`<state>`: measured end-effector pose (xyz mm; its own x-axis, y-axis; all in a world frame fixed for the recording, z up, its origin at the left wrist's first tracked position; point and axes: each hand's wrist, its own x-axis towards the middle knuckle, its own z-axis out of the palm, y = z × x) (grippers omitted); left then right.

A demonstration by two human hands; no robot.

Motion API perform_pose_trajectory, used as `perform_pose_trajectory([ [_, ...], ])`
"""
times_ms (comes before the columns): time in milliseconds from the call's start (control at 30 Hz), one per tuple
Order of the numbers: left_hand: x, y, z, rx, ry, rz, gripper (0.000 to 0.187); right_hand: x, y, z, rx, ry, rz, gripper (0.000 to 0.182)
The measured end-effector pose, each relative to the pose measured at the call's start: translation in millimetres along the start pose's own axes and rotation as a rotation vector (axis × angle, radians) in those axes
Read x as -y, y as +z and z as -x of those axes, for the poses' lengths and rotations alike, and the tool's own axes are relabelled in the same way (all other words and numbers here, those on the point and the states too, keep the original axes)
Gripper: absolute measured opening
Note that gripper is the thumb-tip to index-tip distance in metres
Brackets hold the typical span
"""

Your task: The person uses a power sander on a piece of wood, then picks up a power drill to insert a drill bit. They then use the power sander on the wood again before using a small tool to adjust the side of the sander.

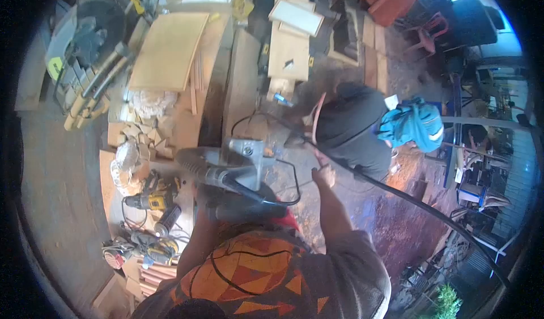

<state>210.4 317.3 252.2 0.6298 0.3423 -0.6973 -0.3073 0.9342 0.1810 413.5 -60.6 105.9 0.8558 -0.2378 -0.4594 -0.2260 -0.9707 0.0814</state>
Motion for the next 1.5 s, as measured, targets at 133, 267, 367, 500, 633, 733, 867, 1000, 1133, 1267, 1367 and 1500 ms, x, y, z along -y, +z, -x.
perform_pose_trajectory([
  [133,-14.7,24.9,23.5,0.111,0.047,-0.064,0.054,0.1,-81.8,40.3,-0.309,0.079,-0.489,0.043],
  [267,-24.5,62.7,28.3,0.163,0.058,-0.071,0.053,-0.1,-227.3,73.5,-0.672,-0.041,-1.111,0.031],
  [367,-21.4,112.2,22.2,0.202,0.034,-0.051,0.052,-19.4,-405.3,137.9,-0.946,-0.072,-1.460,0.022],
  [500,-17.7,158.2,29.9,0.218,-0.023,-0.008,0.051,-82.2,-641.7,285.9,-1.805,-0.714,-1.231,0.040],
  [633,-19.6,171.0,38.2,0.228,-0.063,0.003,0.051,-91.7,-803.0,437.8,-2.124,-0.934,-0.882,0.025],
  [733,-23.0,168.6,46.6,0.224,-0.060,0.009,0.050,-70.8,-892.2,507.2,-2.159,-0.492,-0.125,0.042],
  [867,-27.2,158.3,55.2,0.207,-0.066,0.029,0.049,-14.4,-918.5,555.1,-1.989,-0.177,0.092,0.033],
  [1000,-33.1,146.1,61.6,0.178,-0.068,0.065,0.049,-15.6,-949.6,564.4,-1.773,-0.035,0.187,0.024],
  [1133,-38.0,133.1,70.1,0.143,-0.063,0.095,0.048,-42.9,-976.5,562.6,-1.636,-0.360,0.421,0.026],
  [1267,-37.4,126.0,79.0,0.109,-0.056,0.113,0.047,-40.5,-944.0,573.5,-1.659,-0.466,0.064,0.020],
  [1367,-38.1,117.6,87.0,0.068,-0.048,0.135,0.047,-55.5,-944.9,573.9,-1.765,-0.493,0.073,0.020],
  [1500,-35.9,109.0,94.1,-0.013,-0.050,0.171,0.046,-65.7,-946.1,578.3,-1.834,-0.493,0.115,0.019],
])
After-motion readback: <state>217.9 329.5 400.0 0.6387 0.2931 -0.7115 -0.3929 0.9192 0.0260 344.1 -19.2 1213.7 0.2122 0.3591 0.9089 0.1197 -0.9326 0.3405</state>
